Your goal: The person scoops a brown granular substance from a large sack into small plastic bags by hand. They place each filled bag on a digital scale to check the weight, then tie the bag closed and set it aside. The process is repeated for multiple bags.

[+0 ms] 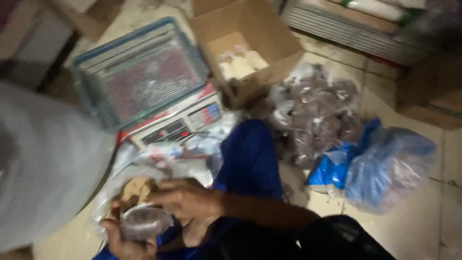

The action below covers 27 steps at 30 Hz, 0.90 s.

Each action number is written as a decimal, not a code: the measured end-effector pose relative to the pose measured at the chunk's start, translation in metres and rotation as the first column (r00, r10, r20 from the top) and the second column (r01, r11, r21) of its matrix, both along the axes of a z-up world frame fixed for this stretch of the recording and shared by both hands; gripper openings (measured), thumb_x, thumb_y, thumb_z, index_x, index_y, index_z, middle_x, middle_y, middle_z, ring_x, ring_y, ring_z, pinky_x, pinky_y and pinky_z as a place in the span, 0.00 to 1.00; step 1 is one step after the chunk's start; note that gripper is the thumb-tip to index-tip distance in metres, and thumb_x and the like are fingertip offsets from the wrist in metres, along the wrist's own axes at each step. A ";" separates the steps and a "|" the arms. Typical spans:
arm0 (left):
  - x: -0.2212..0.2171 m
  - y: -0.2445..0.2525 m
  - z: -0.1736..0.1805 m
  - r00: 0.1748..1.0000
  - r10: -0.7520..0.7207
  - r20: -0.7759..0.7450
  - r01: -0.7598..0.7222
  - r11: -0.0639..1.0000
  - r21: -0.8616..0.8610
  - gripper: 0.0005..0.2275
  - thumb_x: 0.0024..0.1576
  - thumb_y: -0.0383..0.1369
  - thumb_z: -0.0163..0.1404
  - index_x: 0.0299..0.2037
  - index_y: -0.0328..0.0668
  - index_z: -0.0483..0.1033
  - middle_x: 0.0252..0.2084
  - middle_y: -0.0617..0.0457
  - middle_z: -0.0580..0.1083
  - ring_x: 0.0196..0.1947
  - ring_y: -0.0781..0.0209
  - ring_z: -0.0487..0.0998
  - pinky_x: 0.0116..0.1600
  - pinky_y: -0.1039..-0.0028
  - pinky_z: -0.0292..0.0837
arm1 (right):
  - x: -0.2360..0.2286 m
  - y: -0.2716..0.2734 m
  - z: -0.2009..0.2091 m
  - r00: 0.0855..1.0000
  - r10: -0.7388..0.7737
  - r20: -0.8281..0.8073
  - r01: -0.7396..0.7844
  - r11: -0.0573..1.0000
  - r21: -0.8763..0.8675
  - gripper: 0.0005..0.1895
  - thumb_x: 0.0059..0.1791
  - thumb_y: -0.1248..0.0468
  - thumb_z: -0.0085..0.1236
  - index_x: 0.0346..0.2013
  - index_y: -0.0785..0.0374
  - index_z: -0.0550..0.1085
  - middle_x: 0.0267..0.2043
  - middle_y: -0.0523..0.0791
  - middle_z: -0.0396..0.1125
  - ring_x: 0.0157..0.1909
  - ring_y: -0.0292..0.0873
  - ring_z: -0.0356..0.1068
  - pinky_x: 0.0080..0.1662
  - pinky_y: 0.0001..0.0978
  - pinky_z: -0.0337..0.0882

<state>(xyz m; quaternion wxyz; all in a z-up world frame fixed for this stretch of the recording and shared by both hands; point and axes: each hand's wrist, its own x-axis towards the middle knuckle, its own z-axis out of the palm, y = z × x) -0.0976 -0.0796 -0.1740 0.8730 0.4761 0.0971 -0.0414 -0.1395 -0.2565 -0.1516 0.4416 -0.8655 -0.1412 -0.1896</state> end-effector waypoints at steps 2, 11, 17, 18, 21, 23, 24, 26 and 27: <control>0.007 -0.037 0.014 0.991 -0.087 -0.101 0.068 0.981 -0.179 0.16 0.62 0.51 0.54 0.48 0.50 0.77 0.38 0.55 0.77 0.39 0.62 0.79 0.49 0.68 0.77 | -0.012 -0.021 -0.030 0.981 0.030 -0.191 -0.017 0.998 0.067 0.27 0.51 0.69 0.51 0.65 0.49 0.69 0.42 0.45 0.65 0.41 0.49 0.71 0.43 0.39 0.69; -0.019 -0.219 -0.034 0.807 -0.352 -0.473 0.365 0.929 -0.069 0.15 0.64 0.50 0.49 0.42 0.49 0.75 0.34 0.52 0.77 0.34 0.57 0.79 0.41 0.66 0.77 | -0.111 -0.140 -0.058 0.857 0.001 -0.515 0.393 0.646 0.654 0.48 0.45 0.44 0.61 0.72 0.63 0.55 0.67 0.48 0.60 0.62 0.42 0.65 0.56 0.38 0.74; -0.071 -0.320 -0.025 0.437 -0.893 0.102 0.584 0.369 0.723 0.23 0.67 0.39 0.37 0.70 0.36 0.57 0.72 0.42 0.59 0.73 0.52 0.58 0.76 0.66 0.48 | -0.187 -0.254 -0.073 0.666 -0.651 -0.364 0.712 0.409 0.571 0.15 0.43 0.65 0.72 0.35 0.54 0.70 0.42 0.44 0.69 0.46 0.40 0.71 0.46 0.34 0.72; -0.079 -0.329 -0.017 0.405 -0.914 0.016 0.743 0.340 0.577 0.26 0.61 0.39 0.46 0.69 0.36 0.60 0.68 0.43 0.65 0.66 0.54 0.68 0.65 0.67 0.64 | -0.196 -0.277 -0.060 0.536 -0.768 -0.350 0.829 0.398 0.394 0.17 0.42 0.61 0.73 0.38 0.56 0.72 0.44 0.45 0.71 0.46 0.39 0.72 0.45 0.33 0.73; -0.088 -0.337 -0.022 0.366 -0.920 -0.137 0.891 0.304 0.338 0.30 0.52 0.36 0.58 0.66 0.36 0.64 0.62 0.42 0.74 0.56 0.56 0.80 0.54 0.69 0.79 | -0.224 -0.350 -0.038 0.368 -0.910 -0.190 0.930 0.357 0.088 0.29 0.41 0.58 0.73 0.54 0.61 0.71 0.57 0.49 0.70 0.58 0.45 0.69 0.56 0.36 0.68; -0.082 -0.326 -0.035 0.382 -0.898 -0.219 0.907 0.317 0.278 0.30 0.50 0.33 0.60 0.65 0.36 0.66 0.60 0.40 0.77 0.53 0.57 0.82 0.55 0.71 0.77 | -0.227 -0.392 -0.032 0.357 -0.931 -0.079 0.933 0.360 -0.028 0.39 0.43 0.59 0.72 0.65 0.63 0.67 0.67 0.54 0.66 0.69 0.51 0.65 0.68 0.39 0.62; -0.076 -0.318 -0.042 0.422 -0.884 -0.202 0.879 0.344 0.330 0.26 0.51 0.30 0.60 0.62 0.40 0.70 0.55 0.43 0.79 0.48 0.60 0.83 0.51 0.74 0.78 | -0.219 -0.411 -0.032 0.324 -0.943 0.070 0.937 0.310 -0.158 0.32 0.47 0.57 0.68 0.63 0.64 0.70 0.62 0.54 0.68 0.63 0.54 0.67 0.63 0.42 0.65; -0.062 -0.299 -0.043 0.476 -0.859 -0.189 0.842 0.382 0.381 0.23 0.52 0.27 0.61 0.59 0.44 0.73 0.51 0.46 0.82 0.43 0.63 0.84 0.48 0.77 0.80 | -0.203 -0.443 -0.048 0.320 -0.923 0.214 0.926 0.257 -0.275 0.26 0.52 0.56 0.64 0.61 0.64 0.72 0.57 0.55 0.71 0.56 0.57 0.70 0.58 0.45 0.68; -0.054 -0.292 -0.038 0.534 -0.806 -0.255 0.818 0.416 0.398 0.21 0.53 0.27 0.60 0.58 0.42 0.75 0.50 0.47 0.83 0.46 0.63 0.83 0.51 0.76 0.77 | -0.196 -0.458 -0.065 0.339 -0.936 0.095 0.851 0.262 -0.455 0.30 0.53 0.49 0.57 0.66 0.59 0.68 0.63 0.54 0.66 0.58 0.61 0.66 0.55 0.52 0.69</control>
